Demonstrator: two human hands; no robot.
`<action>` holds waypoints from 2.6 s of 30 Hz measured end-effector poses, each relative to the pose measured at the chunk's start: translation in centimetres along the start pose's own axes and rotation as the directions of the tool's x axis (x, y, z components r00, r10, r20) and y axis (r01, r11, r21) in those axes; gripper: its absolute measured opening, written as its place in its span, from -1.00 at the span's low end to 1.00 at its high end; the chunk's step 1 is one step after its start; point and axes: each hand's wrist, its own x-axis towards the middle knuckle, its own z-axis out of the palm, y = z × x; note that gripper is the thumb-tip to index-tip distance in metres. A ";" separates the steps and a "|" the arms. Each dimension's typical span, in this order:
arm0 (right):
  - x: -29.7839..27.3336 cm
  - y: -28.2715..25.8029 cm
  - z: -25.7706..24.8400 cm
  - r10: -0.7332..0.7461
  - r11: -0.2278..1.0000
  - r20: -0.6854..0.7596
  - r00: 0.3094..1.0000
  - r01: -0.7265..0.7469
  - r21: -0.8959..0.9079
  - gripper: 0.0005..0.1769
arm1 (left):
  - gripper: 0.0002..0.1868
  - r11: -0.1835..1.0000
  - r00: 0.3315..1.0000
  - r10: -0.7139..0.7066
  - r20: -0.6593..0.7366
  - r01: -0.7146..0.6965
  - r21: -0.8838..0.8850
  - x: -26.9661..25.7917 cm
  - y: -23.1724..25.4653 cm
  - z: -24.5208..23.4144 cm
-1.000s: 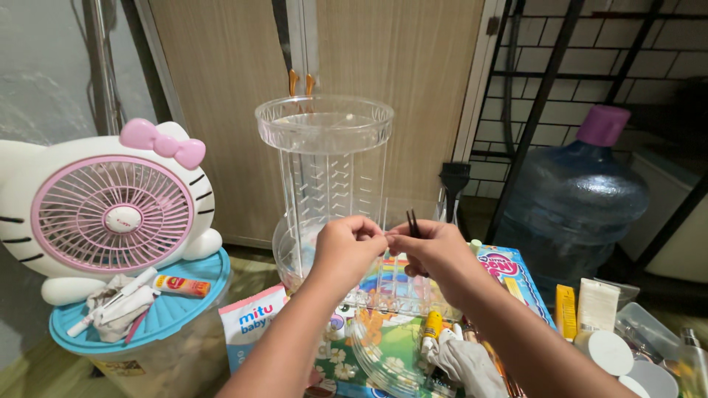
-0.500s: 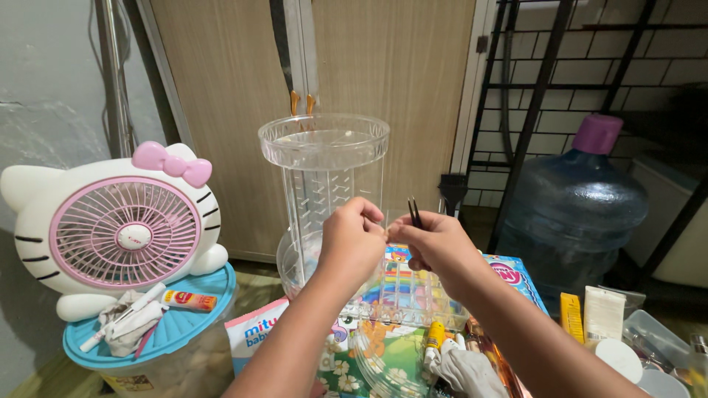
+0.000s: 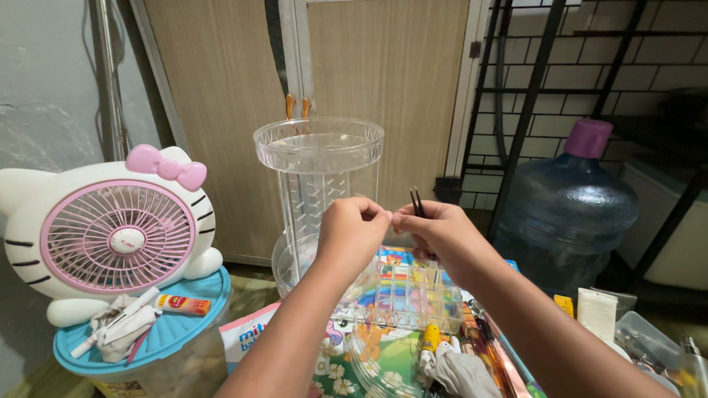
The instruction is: The person assembles a clear plastic rotating makeup organizer by inserting and securing internal dividers into the cylindrical container. They repeatedly adjust and press the dividers into place to ensure a snug fit.
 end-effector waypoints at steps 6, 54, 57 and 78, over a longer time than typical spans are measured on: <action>0.2 -0.9 0.5 -0.023 0.999 -0.008 1.000 0.023 -0.028 -0.84 | -0.80 0.998 1.000 0.003 0.006 -0.003 0.061 0.1 0.9 -0.6; 15.4 -13.3 8.3 0.096 0.389 0.533 0.841 0.461 -0.797 -0.84 | -0.31 0.628 0.874 0.479 -0.081 -0.277 0.727 2.6 -1.4 -7.4; 16.0 -13.4 8.4 0.219 0.381 0.520 0.826 0.418 -0.825 -0.82 | -0.30 0.646 0.874 0.477 -0.093 -0.276 0.712 2.3 -1.3 -7.3; 17.6 -11.1 7.6 0.189 0.421 0.434 0.881 0.326 -0.846 -0.74 | -0.29 0.665 0.868 0.483 -0.117 -0.277 0.693 2.6 -1.8 -7.3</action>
